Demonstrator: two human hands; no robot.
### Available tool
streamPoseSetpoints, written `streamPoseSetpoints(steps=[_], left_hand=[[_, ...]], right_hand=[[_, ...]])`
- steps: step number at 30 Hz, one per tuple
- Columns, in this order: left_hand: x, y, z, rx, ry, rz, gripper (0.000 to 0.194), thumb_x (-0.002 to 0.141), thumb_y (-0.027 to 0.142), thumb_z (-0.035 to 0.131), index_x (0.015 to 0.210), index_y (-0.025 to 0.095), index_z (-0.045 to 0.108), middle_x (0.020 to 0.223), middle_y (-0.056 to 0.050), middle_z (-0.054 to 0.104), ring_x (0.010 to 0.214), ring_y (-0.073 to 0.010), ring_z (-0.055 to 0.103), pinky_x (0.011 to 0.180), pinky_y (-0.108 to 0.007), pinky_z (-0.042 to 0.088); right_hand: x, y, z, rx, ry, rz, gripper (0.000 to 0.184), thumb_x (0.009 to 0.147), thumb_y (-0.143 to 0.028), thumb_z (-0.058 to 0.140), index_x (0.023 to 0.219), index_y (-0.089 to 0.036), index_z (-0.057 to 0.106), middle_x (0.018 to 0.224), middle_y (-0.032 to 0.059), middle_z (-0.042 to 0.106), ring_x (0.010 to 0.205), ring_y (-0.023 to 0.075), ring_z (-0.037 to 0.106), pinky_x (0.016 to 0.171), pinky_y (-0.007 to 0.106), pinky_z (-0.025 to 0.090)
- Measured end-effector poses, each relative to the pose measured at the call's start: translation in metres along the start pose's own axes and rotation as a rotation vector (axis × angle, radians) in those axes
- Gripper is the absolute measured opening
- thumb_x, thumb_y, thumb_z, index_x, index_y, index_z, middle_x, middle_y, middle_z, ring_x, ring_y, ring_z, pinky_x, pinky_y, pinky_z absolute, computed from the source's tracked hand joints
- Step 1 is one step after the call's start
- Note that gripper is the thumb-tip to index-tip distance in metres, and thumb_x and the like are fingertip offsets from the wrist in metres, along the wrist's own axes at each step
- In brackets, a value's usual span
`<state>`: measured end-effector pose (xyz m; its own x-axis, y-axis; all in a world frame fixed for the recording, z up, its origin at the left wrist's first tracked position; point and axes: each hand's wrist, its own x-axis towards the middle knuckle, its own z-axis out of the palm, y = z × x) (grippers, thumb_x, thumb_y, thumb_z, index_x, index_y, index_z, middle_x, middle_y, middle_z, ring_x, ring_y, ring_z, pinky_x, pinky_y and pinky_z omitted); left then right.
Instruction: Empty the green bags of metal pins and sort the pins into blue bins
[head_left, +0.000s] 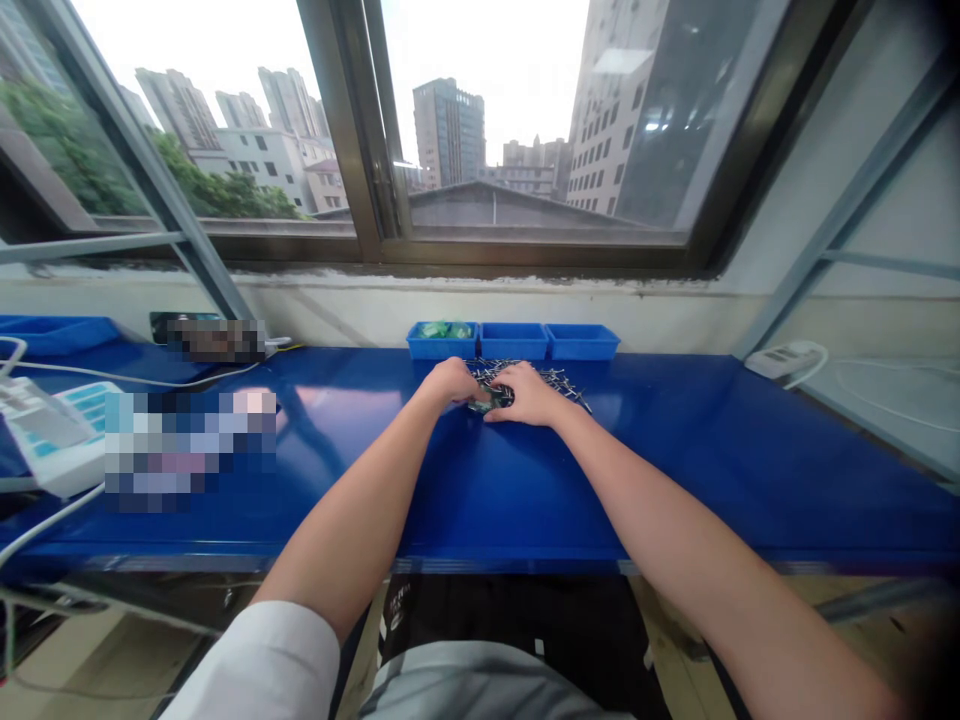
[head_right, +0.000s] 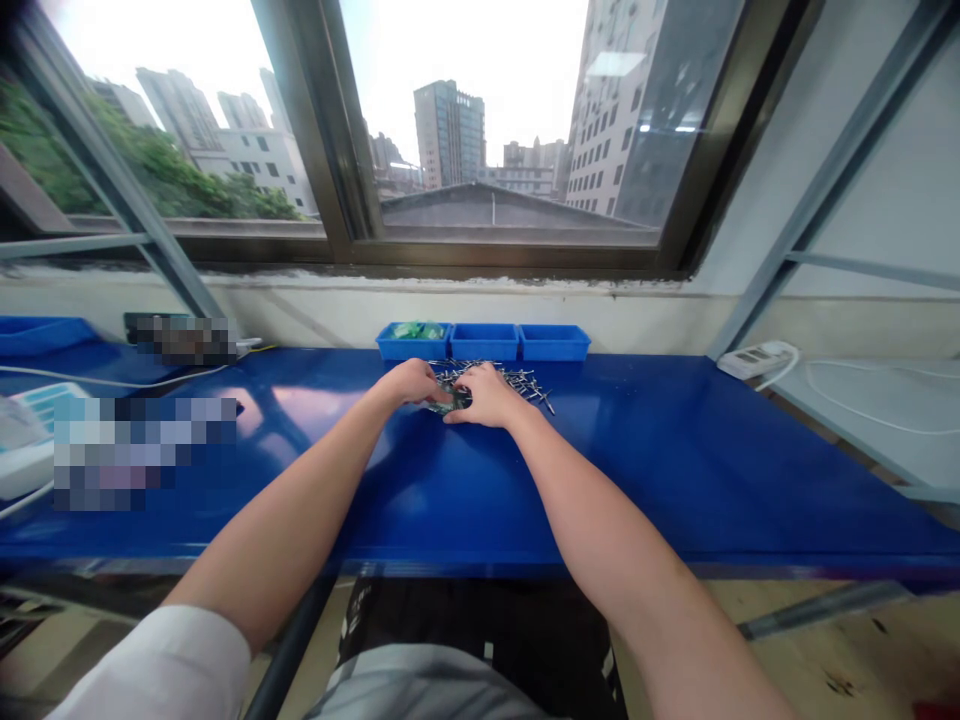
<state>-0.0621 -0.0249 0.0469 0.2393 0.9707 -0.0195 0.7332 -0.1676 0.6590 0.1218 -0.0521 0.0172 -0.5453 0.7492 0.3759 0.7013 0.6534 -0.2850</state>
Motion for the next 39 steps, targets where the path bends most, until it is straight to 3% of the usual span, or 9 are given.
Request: streamPoseSetpoints(steps=[6, 10, 15, 18, 23, 26, 29, 32, 39], left_hand=[[0.0, -0.002, -0.002, -0.227, 0.033, 0.04, 0.019, 0.048, 0.029, 0.081, 0.049, 0.017, 0.066, 0.036, 0.002, 0.043, 0.036, -0.0105, 0.038, 0.04, -0.027, 0.031], [-0.002, 0.003, 0.002, -0.398, 0.052, 0.219, 0.024, 0.054, 0.032, 0.078, 0.07, 0.015, 0.072, 0.049, 0.001, 0.053, 0.044, -0.01, 0.044, 0.046, -0.026, 0.038], [0.002, 0.005, 0.007, -0.483, 0.099, 0.451, 0.024, 0.06, 0.033, 0.075, 0.076, 0.016, 0.072, 0.069, -0.003, 0.064, 0.064, -0.0143, 0.057, 0.065, -0.03, 0.048], [0.003, 0.005, 0.011, -0.419, 0.197, 0.523, 0.017, 0.062, 0.027, 0.073, 0.076, 0.017, 0.072, 0.101, -0.008, 0.066, 0.092, -0.0202, 0.061, 0.079, -0.033, 0.049], [0.001, 0.006, 0.017, -0.33, 0.296, 0.526, 0.057, 0.065, 0.022, 0.071, 0.12, 0.018, 0.057, 0.124, -0.011, 0.058, 0.112, -0.0243, 0.054, 0.083, -0.033, 0.047], [0.0, 0.007, 0.021, -0.343, 0.319, 0.557, 0.062, 0.068, 0.024, 0.071, 0.126, 0.016, 0.049, 0.119, -0.013, 0.061, 0.11, -0.0235, 0.056, 0.084, -0.032, 0.046], [0.002, 0.007, 0.026, -0.411, 0.364, 0.57, 0.052, 0.074, 0.027, 0.066, 0.122, 0.015, 0.049, 0.091, -0.007, 0.068, 0.085, -0.0172, 0.062, 0.079, -0.03, 0.046], [0.006, 0.008, 0.027, -0.496, 0.43, 0.535, 0.047, 0.075, 0.026, 0.063, 0.118, 0.016, 0.047, 0.071, 0.001, 0.062, 0.064, -0.012, 0.058, 0.069, -0.026, 0.046], [0.006, 0.003, 0.015, -0.421, 0.681, 0.368, 0.017, 0.077, 0.026, 0.055, 0.091, 0.017, 0.058, 0.068, 0.002, 0.059, 0.059, -0.0103, 0.054, 0.064, -0.023, 0.043]], right_hand=[[-0.003, 0.0, -0.003, 0.089, 0.096, 0.133, 0.065, 0.071, -0.059, 0.064, 0.12, -0.016, 0.057, 0.114, 0.014, 0.061, 0.11, 0.031, 0.047, 0.09, 0.043, 0.04], [-0.003, 0.004, -0.004, 0.194, 0.193, 0.232, 0.06, 0.072, -0.042, 0.069, 0.124, -0.016, 0.054, 0.11, 0.0128, 0.065, 0.106, 0.0277, 0.054, 0.086, 0.04, 0.044], [-0.001, 0.006, -0.01, 0.286, 0.348, 0.251, 0.015, 0.075, -0.029, 0.065, 0.086, -0.019, 0.068, 0.083, 0.0051, 0.07, 0.078, 0.0197, 0.062, 0.075, 0.033, 0.047], [0.0, 0.008, -0.013, 0.195, 0.517, 0.183, 0.007, 0.075, -0.02, 0.061, 0.077, -0.019, 0.068, 0.085, 0.0055, 0.068, 0.085, 0.0208, 0.06, 0.082, 0.035, 0.046], [0.0, 0.011, -0.013, 0.095, 0.644, 0.083, 0.017, 0.075, -0.011, 0.053, 0.082, -0.018, 0.067, 0.106, 0.0101, 0.065, 0.105, 0.0233, 0.055, 0.095, 0.039, 0.041], [0.001, 0.01, -0.01, 0.147, 0.599, 0.108, 0.017, 0.078, -0.015, 0.053, 0.087, -0.018, 0.066, 0.101, 0.0098, 0.067, 0.099, 0.0232, 0.058, 0.09, 0.038, 0.043], [0.001, 0.008, -0.007, 0.278, 0.578, 0.2, 0.025, 0.079, -0.025, 0.057, 0.102, -0.018, 0.064, 0.085, 0.0061, 0.07, 0.079, 0.0205, 0.063, 0.077, 0.034, 0.047], [0.002, 0.006, -0.009, 0.359, 0.665, 0.276, 0.042, 0.078, -0.033, 0.059, 0.116, -0.016, 0.057, 0.076, 0.0039, 0.07, 0.072, 0.0193, 0.063, 0.075, 0.033, 0.047], [-0.001, 0.021, -0.019, 0.39, 0.869, 0.475, 0.05, 0.084, -0.059, 0.042, 0.102, -0.016, 0.06, 0.068, 0.0049, 0.067, 0.066, 0.019, 0.063, 0.07, 0.031, 0.046]])
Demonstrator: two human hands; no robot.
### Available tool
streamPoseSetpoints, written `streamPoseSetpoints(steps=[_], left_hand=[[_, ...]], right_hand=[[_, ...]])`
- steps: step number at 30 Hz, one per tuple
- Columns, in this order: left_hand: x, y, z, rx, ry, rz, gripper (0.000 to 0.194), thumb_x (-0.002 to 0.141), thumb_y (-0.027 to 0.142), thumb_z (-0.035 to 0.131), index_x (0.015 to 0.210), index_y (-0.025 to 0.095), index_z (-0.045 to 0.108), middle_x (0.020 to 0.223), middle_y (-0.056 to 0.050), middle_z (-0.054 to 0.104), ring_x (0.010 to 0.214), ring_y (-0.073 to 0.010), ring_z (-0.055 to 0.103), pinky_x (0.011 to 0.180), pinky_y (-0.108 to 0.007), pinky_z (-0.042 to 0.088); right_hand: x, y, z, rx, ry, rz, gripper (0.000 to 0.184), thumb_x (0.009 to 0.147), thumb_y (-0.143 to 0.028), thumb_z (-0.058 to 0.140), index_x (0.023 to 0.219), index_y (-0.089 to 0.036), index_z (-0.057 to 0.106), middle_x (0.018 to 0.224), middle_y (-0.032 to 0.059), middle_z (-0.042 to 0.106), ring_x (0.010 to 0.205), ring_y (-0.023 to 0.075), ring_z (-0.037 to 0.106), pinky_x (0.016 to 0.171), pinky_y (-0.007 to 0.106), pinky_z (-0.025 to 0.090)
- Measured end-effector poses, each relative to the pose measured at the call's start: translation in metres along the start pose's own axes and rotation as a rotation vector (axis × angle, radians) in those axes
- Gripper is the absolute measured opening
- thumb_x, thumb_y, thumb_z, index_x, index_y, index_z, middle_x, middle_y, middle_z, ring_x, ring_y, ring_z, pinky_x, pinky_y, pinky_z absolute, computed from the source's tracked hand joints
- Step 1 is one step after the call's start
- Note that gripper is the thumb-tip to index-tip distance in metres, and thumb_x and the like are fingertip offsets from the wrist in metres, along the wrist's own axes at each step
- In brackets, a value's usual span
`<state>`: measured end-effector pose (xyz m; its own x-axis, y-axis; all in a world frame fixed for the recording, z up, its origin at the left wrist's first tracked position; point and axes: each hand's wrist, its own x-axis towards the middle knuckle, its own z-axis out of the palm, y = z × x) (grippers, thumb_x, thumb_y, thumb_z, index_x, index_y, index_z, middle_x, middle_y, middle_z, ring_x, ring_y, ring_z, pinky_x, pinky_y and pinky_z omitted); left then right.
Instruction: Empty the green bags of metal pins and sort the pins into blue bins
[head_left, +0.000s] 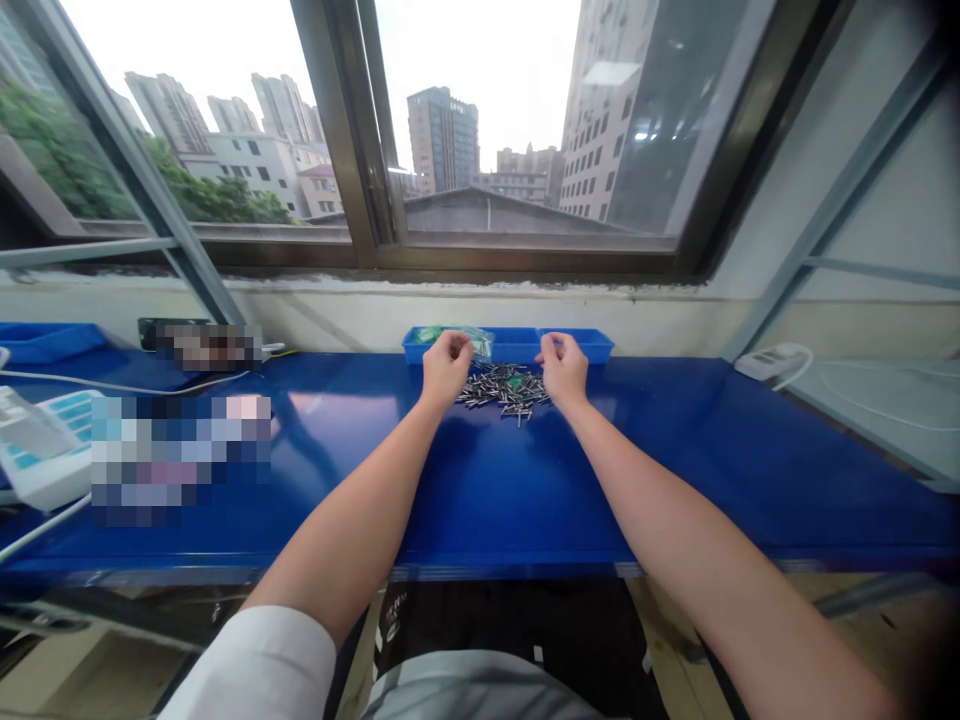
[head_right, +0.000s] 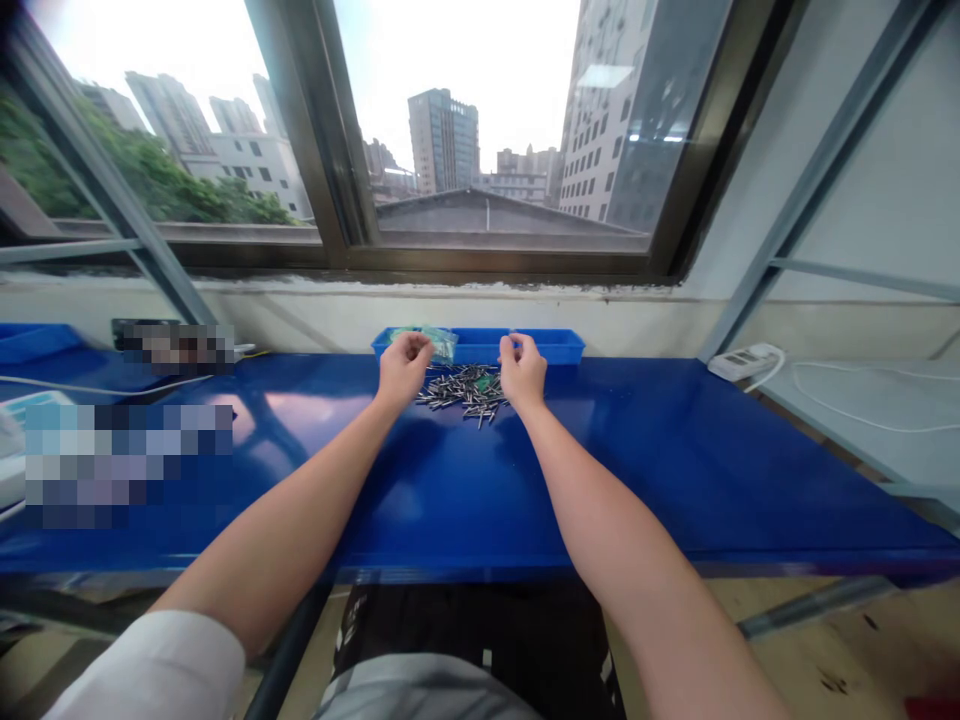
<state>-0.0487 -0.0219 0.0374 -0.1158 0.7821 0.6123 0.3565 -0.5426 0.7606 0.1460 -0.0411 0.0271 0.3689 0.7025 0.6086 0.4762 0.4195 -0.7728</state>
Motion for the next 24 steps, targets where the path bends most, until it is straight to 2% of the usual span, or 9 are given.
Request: streamPoseSetpoints(steps=[4, 9, 12, 15, 16, 19, 21, 24], left_hand=[[0.001, 0.005, -0.008, 0.185, 0.095, -0.062, 0.015, 0.075, 0.027, 0.055, 0.079, 0.016, 0.064, 0.071, -0.001, 0.064, 0.066, -0.0137, 0.057, 0.07, -0.025, 0.044], [0.006, 0.003, -0.017, 0.3, 0.141, -0.172, 0.019, 0.072, 0.031, 0.056, 0.067, 0.017, 0.067, 0.065, -0.002, 0.067, 0.071, -0.019, 0.062, 0.076, -0.029, 0.044], [0.015, -0.008, -0.023, 0.238, 0.233, -0.25, 0.023, 0.072, 0.034, 0.055, 0.072, 0.017, 0.07, 0.07, -0.003, 0.069, 0.077, -0.0206, 0.063, 0.078, -0.03, 0.045], [0.026, -0.023, -0.026, 0.018, 0.282, -0.291, 0.03, 0.071, 0.032, 0.057, 0.093, 0.016, 0.07, 0.089, -0.006, 0.07, 0.087, -0.0208, 0.063, 0.078, -0.029, 0.047], [0.028, -0.028, -0.026, -0.077, 0.257, -0.305, 0.036, 0.07, 0.03, 0.058, 0.101, 0.016, 0.068, 0.097, -0.007, 0.07, 0.091, -0.0207, 0.063, 0.076, -0.029, 0.048], [0.032, -0.038, -0.026, -0.279, 0.071, -0.402, 0.056, 0.063, 0.022, 0.064, 0.119, 0.019, 0.06, 0.114, -0.009, 0.064, 0.089, -0.0191, 0.064, 0.067, -0.026, 0.05], [0.03, -0.04, -0.026, -0.314, -0.025, -0.476, 0.06, 0.061, 0.022, 0.067, 0.12, 0.02, 0.058, 0.109, -0.009, 0.065, 0.08, -0.0167, 0.065, 0.059, -0.023, 0.049], [0.026, -0.038, -0.026, -0.306, -0.092, -0.498, 0.045, 0.061, 0.027, 0.068, 0.105, 0.017, 0.065, 0.093, -0.006, 0.067, 0.073, -0.0149, 0.064, 0.053, -0.02, 0.046]], right_hand=[[0.001, 0.005, -0.003, -0.021, -0.011, 0.002, 0.055, 0.085, -0.065, 0.034, 0.091, -0.017, 0.061, 0.067, 0.0043, 0.066, 0.064, 0.0182, 0.062, 0.067, 0.029, 0.044], [-0.005, -0.001, -0.002, -0.083, -0.104, -0.068, 0.056, 0.086, -0.065, 0.033, 0.095, -0.018, 0.061, 0.068, 0.0044, 0.067, 0.064, 0.0186, 0.062, 0.066, 0.028, 0.042], [-0.007, -0.003, -0.002, -0.129, -0.146, -0.09, 0.057, 0.087, -0.065, 0.032, 0.099, -0.018, 0.061, 0.071, 0.0047, 0.068, 0.064, 0.0184, 0.061, 0.065, 0.028, 0.041], [-0.008, -0.002, -0.002, -0.157, -0.174, -0.106, 0.056, 0.088, -0.063, 0.03, 0.1, -0.018, 0.061, 0.071, 0.0043, 0.068, 0.065, 0.0181, 0.061, 0.066, 0.027, 0.041], [-0.008, -0.002, -0.001, -0.163, -0.185, -0.108, 0.055, 0.088, -0.063, 0.031, 0.1, -0.019, 0.061, 0.071, 0.004, 0.068, 0.065, 0.018, 0.061, 0.066, 0.027, 0.041], [-0.008, -0.001, -0.001, -0.171, -0.222, -0.106, 0.053, 0.088, -0.062, 0.032, 0.101, -0.02, 0.061, 0.068, 0.0032, 0.067, 0.065, 0.0181, 0.062, 0.066, 0.027, 0.041], [-0.008, -0.002, -0.001, -0.178, -0.235, -0.103, 0.052, 0.088, -0.061, 0.033, 0.1, -0.02, 0.061, 0.068, 0.003, 0.067, 0.065, 0.018, 0.062, 0.066, 0.027, 0.041], [-0.008, -0.003, -0.002, -0.19, -0.233, -0.099, 0.051, 0.089, -0.061, 0.032, 0.098, -0.02, 0.062, 0.068, 0.0029, 0.066, 0.063, 0.0175, 0.06, 0.064, 0.026, 0.04]])
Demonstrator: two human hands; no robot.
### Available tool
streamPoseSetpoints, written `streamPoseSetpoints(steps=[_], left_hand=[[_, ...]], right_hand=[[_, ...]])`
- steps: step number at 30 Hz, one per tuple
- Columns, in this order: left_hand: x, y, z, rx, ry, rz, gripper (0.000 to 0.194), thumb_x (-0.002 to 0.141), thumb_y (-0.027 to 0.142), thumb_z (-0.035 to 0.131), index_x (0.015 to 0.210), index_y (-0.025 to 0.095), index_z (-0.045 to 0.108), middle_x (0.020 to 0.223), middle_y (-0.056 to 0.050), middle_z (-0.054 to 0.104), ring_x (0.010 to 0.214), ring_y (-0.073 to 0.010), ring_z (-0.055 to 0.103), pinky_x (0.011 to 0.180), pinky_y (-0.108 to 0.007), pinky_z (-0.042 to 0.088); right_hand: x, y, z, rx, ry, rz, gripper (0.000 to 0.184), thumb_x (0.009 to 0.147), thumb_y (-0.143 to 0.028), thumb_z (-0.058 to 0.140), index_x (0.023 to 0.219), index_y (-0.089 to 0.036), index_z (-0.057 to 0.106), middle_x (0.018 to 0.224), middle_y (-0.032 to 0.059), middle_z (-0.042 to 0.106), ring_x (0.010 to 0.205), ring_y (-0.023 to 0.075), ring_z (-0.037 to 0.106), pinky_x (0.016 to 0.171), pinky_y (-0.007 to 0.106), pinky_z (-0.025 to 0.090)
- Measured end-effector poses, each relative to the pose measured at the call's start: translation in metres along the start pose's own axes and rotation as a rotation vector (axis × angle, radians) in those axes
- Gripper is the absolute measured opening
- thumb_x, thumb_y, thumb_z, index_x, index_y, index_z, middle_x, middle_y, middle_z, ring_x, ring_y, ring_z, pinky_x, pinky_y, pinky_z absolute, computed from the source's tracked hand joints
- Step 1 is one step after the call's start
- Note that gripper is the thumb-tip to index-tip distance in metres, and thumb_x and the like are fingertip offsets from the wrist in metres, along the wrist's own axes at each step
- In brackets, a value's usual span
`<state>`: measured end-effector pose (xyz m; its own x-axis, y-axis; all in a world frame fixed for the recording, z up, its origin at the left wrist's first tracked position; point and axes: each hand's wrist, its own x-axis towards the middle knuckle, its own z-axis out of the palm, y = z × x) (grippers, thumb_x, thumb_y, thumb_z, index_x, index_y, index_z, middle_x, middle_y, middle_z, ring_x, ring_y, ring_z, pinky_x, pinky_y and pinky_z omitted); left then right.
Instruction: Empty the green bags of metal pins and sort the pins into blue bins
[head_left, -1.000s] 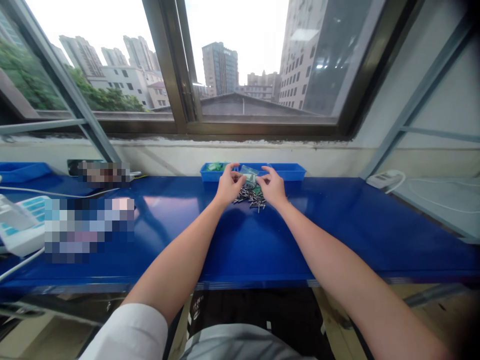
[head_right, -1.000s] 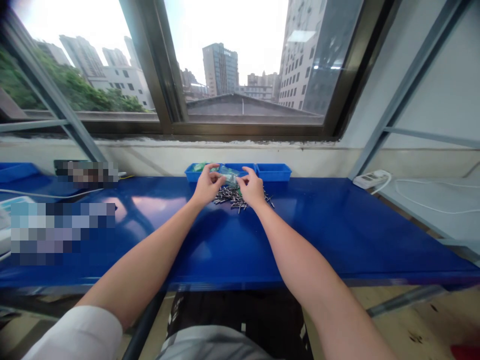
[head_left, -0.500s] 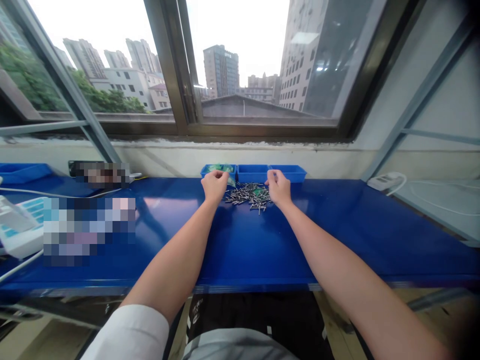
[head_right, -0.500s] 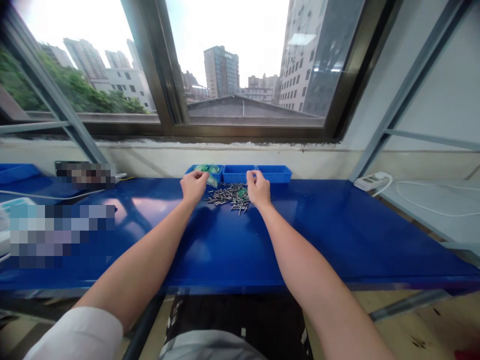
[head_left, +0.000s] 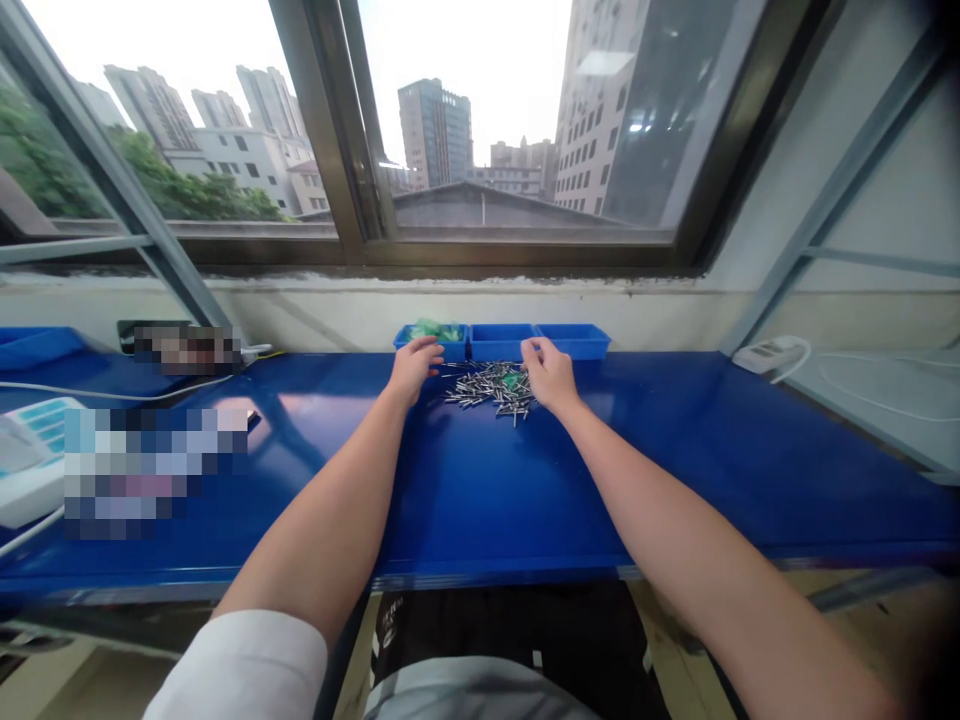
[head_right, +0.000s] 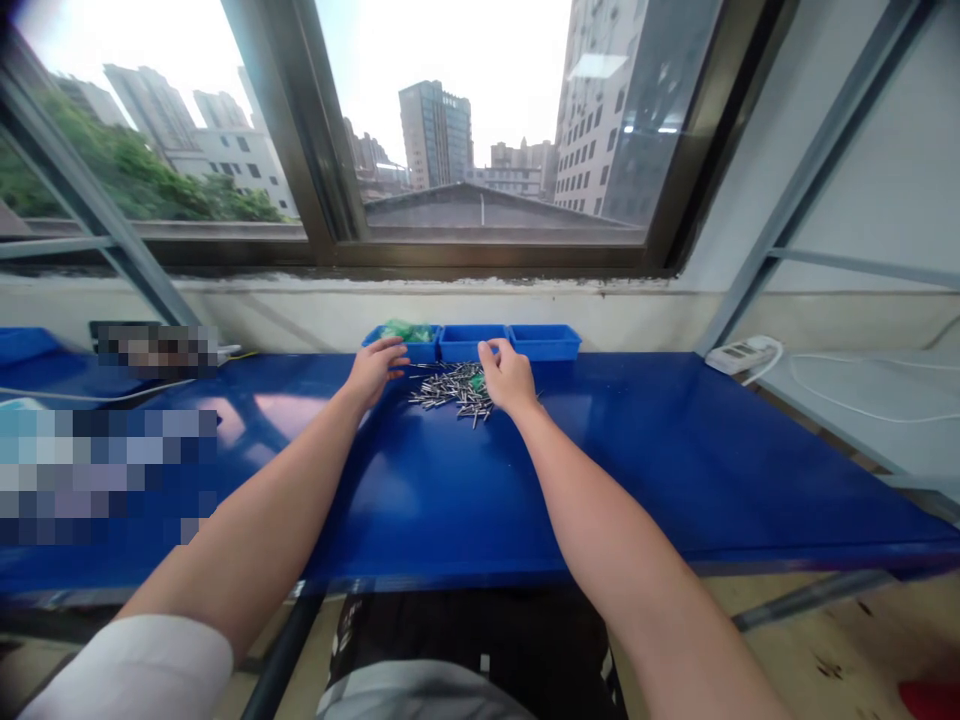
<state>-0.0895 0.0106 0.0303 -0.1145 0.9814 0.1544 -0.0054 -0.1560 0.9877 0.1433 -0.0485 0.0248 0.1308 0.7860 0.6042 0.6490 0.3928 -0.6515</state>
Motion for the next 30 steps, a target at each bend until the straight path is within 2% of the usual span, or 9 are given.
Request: streamPoseSetpoints(steps=[3, 6, 8, 10, 13, 16, 19, 24, 30], left_hand=[[-0.004, 0.002, 0.002, 0.052, -0.035, 0.032, 0.035, 0.061, 0.031, 0.068, 0.093, 0.016, 0.067, 0.084, -0.005, 0.066, 0.073, -0.0163, 0.064, 0.053, -0.021, 0.045], [-0.007, 0.002, 0.005, 0.185, -0.051, 0.072, 0.033, 0.063, 0.032, 0.066, 0.091, 0.015, 0.067, 0.082, -0.006, 0.068, 0.075, -0.019, 0.064, 0.06, -0.026, 0.049], [-0.008, 0.0, 0.007, 0.353, -0.062, 0.133, 0.029, 0.065, 0.031, 0.063, 0.089, 0.016, 0.068, 0.083, -0.006, 0.069, 0.079, -0.0208, 0.065, 0.069, -0.03, 0.051], [-0.011, -0.001, 0.01, 0.551, -0.083, 0.214, 0.025, 0.067, 0.03, 0.062, 0.087, 0.017, 0.069, 0.086, -0.006, 0.071, 0.084, -0.0219, 0.065, 0.08, -0.033, 0.05], [-0.016, -0.003, 0.018, 0.787, -0.155, 0.325, 0.023, 0.071, 0.027, 0.06, 0.09, 0.019, 0.071, 0.091, -0.007, 0.071, 0.089, -0.0232, 0.064, 0.087, -0.034, 0.048], [-0.023, -0.006, 0.028, 0.915, -0.245, 0.483, 0.028, 0.076, 0.028, 0.055, 0.097, 0.018, 0.071, 0.101, -0.009, 0.069, 0.098, -0.025, 0.062, 0.092, -0.035, 0.046], [-0.031, -0.008, 0.038, 0.966, -0.376, 0.605, 0.035, 0.081, 0.034, 0.05, 0.107, 0.019, 0.069, 0.114, -0.009, 0.065, 0.111, -0.0246, 0.057, 0.101, -0.036, 0.041], [-0.042, -0.01, 0.046, 1.038, -0.565, 0.55, 0.048, 0.081, 0.046, 0.052, 0.123, 0.026, 0.061, 0.139, -0.008, 0.048, 0.132, -0.0287, 0.039, 0.11, -0.042, 0.031], [-0.043, -0.008, 0.046, 1.059, -0.609, 0.513, 0.045, 0.082, 0.047, 0.051, 0.122, 0.028, 0.062, 0.141, -0.005, 0.047, 0.135, -0.0261, 0.035, 0.111, -0.039, 0.028]], right_hand=[[0.001, 0.001, -0.002, -0.028, 0.01, 0.002, 0.053, 0.09, -0.059, 0.028, 0.09, -0.02, 0.063, 0.07, 0.004, 0.066, 0.065, 0.0176, 0.06, 0.065, 0.026, 0.04], [0.005, 0.005, -0.005, -0.078, 0.023, 0.018, 0.055, 0.093, -0.054, 0.023, 0.083, -0.019, 0.064, 0.074, 0.0061, 0.067, 0.074, 0.0187, 0.061, 0.071, 0.027, 0.041], [0.007, 0.011, -0.005, -0.133, -0.015, 0.063, 0.052, 0.093, -0.048, 0.025, 0.082, -0.019, 0.065, 0.078, 0.0071, 0.068, 0.077, 0.0194, 0.061, 0.074, 0.028, 0.041], [0.009, 0.017, -0.004, -0.21, -0.109, 0.11, 0.044, 0.092, -0.042, 0.03, 0.084, -0.019, 0.067, 0.082, 0.0076, 0.069, 0.081, 0.0206, 0.06, 0.076, 0.03, 0.041], [0.008, 0.024, 0.0, -0.353, -0.276, 0.115, 0.036, 0.087, -0.041, 0.041, 0.1, -0.021, 0.068, 0.101, 0.0096, 0.068, 0.1, 0.0266, 0.055, 0.085, 0.037, 0.04], [0.004, 0.024, 0.006, -0.483, -0.379, 0.095, 0.049, 0.084, -0.052, 0.045, 0.121, -0.024, 0.059, 0.127, 0.0129, 0.056, 0.118, 0.0351, 0.042, 0.093, 0.049, 0.035], [0.0, 0.02, 0.011, -0.555, -0.452, 0.093, 0.053, 0.084, -0.054, 0.042, 0.128, -0.027, 0.053, 0.139, 0.0129, 0.044, 0.125, 0.038, 0.033, 0.096, 0.054, 0.03], [0.001, 0.016, 0.013, -0.586, -0.527, 0.103, 0.046, 0.086, -0.046, 0.038, 0.125, -0.028, 0.055, 0.14, 0.0122, 0.042, 0.126, 0.0382, 0.031, 0.097, 0.055, 0.028], [0.004, 0.016, 0.015, -0.582, -0.504, 0.128, 0.043, 0.082, -0.047, 0.046, 0.116, -0.023, 0.057, 0.127, 0.0133, 0.05, 0.117, 0.0359, 0.038, 0.092, 0.051, 0.033]])
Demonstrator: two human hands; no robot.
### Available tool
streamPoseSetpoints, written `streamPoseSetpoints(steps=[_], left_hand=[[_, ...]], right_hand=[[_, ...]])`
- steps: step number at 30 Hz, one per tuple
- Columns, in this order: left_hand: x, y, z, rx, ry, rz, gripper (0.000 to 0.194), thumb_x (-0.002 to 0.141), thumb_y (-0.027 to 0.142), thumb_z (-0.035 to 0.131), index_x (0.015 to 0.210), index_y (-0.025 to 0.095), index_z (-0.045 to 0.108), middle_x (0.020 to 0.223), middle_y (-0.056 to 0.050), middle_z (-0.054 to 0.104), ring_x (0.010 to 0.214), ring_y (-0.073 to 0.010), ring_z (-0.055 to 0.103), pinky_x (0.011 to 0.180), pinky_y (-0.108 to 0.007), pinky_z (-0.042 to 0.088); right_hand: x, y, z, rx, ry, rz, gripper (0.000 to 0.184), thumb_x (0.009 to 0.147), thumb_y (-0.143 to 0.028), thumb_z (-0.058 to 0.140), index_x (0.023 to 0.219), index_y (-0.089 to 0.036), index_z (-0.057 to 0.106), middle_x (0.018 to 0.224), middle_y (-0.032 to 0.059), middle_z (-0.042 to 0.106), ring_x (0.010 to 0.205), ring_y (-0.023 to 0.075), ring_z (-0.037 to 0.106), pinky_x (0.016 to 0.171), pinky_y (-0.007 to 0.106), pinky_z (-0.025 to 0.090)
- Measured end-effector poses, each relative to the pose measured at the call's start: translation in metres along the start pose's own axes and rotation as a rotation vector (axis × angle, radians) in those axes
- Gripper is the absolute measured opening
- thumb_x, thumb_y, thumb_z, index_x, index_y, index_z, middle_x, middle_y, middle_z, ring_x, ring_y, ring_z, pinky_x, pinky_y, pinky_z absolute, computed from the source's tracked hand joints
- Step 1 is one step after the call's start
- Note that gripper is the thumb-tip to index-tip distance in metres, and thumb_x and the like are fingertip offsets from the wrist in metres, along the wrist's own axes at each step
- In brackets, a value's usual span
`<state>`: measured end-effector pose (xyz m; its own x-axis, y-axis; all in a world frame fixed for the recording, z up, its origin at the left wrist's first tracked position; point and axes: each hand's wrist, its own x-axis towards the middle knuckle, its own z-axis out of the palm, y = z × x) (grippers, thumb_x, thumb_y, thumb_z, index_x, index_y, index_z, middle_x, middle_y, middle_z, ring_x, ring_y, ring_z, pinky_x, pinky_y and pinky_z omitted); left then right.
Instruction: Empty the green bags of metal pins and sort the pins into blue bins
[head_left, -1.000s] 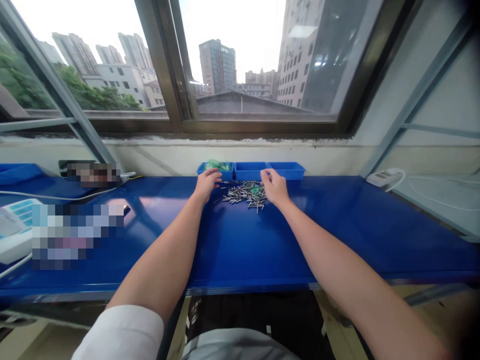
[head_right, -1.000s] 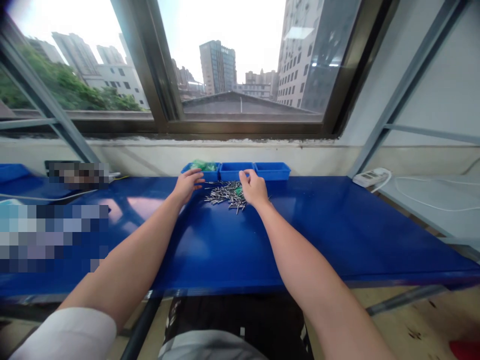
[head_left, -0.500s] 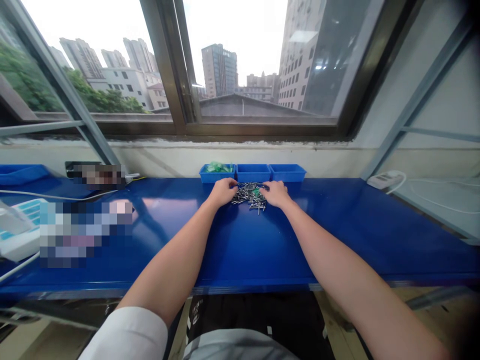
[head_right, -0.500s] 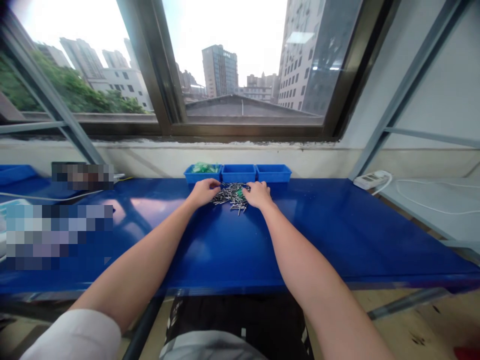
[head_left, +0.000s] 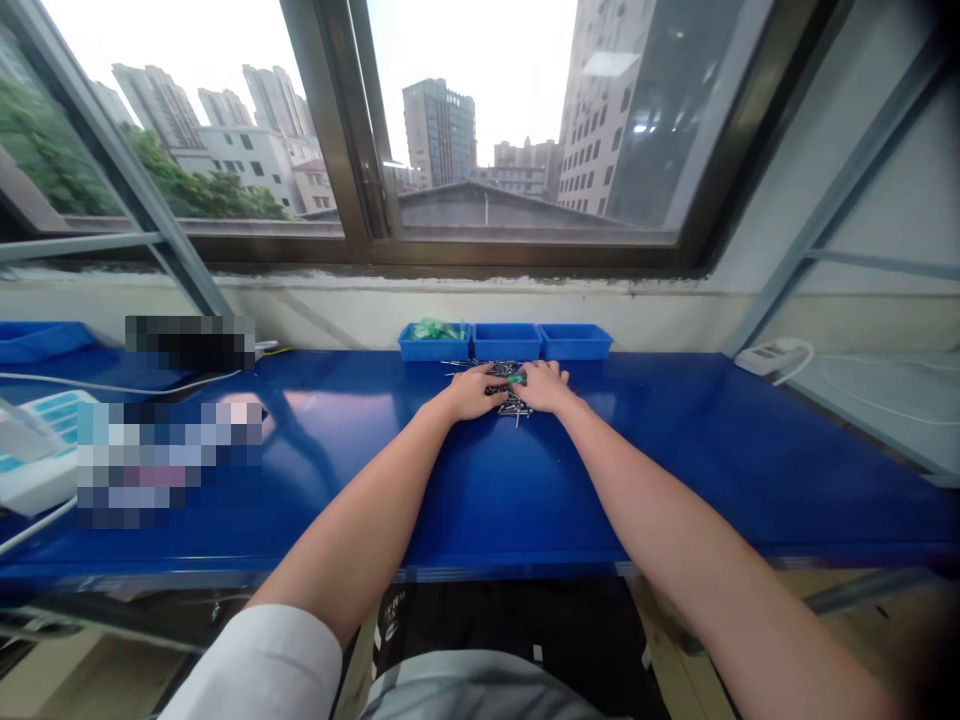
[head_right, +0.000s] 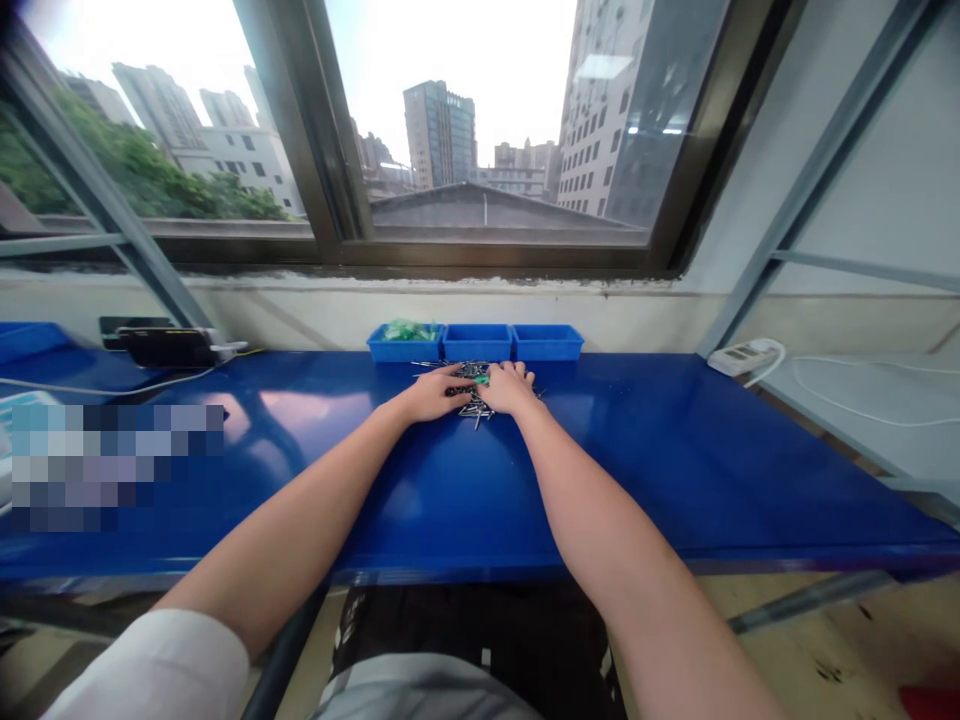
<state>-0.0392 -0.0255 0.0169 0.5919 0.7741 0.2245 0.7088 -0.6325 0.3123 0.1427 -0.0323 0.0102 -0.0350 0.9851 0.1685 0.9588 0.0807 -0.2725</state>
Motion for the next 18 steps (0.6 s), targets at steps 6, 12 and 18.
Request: streamPoseSetpoints(steps=[6, 12, 18], left_hand=[[-0.0006, 0.0009, -0.0036, 0.004, -0.004, 0.002, 0.041, 0.081, 0.046, 0.053, 0.117, 0.03, 0.065, 0.139, -0.003, 0.049, 0.134, -0.0252, 0.037, 0.11, -0.037, 0.029], [0.0006, -0.0038, -0.0024, 0.008, 0.007, 0.022, 0.041, 0.079, 0.049, 0.055, 0.114, 0.03, 0.067, 0.14, -0.004, 0.048, 0.133, -0.0278, 0.038, 0.11, -0.039, 0.03], [0.0003, -0.0049, -0.0025, -0.012, 0.005, 0.013, 0.043, 0.078, 0.051, 0.056, 0.113, 0.03, 0.067, 0.139, -0.005, 0.049, 0.13, -0.0292, 0.041, 0.108, -0.042, 0.031]], right_hand=[[-0.0019, -0.0021, -0.0003, 0.039, 0.058, -0.017, 0.038, 0.078, -0.044, 0.053, 0.109, -0.022, 0.056, 0.12, 0.0129, 0.053, 0.113, 0.0334, 0.041, 0.089, 0.047, 0.035], [-0.0033, -0.0031, -0.0046, 0.127, 0.176, -0.067, 0.031, 0.071, -0.035, 0.062, 0.099, -0.023, 0.057, 0.109, 0.0083, 0.06, 0.108, 0.0301, 0.045, 0.084, 0.042, 0.038], [-0.0021, -0.0015, -0.006, 0.402, 0.206, -0.063, 0.025, 0.068, -0.022, 0.064, 0.092, -0.021, 0.061, 0.08, 0.0011, 0.067, 0.075, 0.0174, 0.06, 0.072, 0.031, 0.044]])
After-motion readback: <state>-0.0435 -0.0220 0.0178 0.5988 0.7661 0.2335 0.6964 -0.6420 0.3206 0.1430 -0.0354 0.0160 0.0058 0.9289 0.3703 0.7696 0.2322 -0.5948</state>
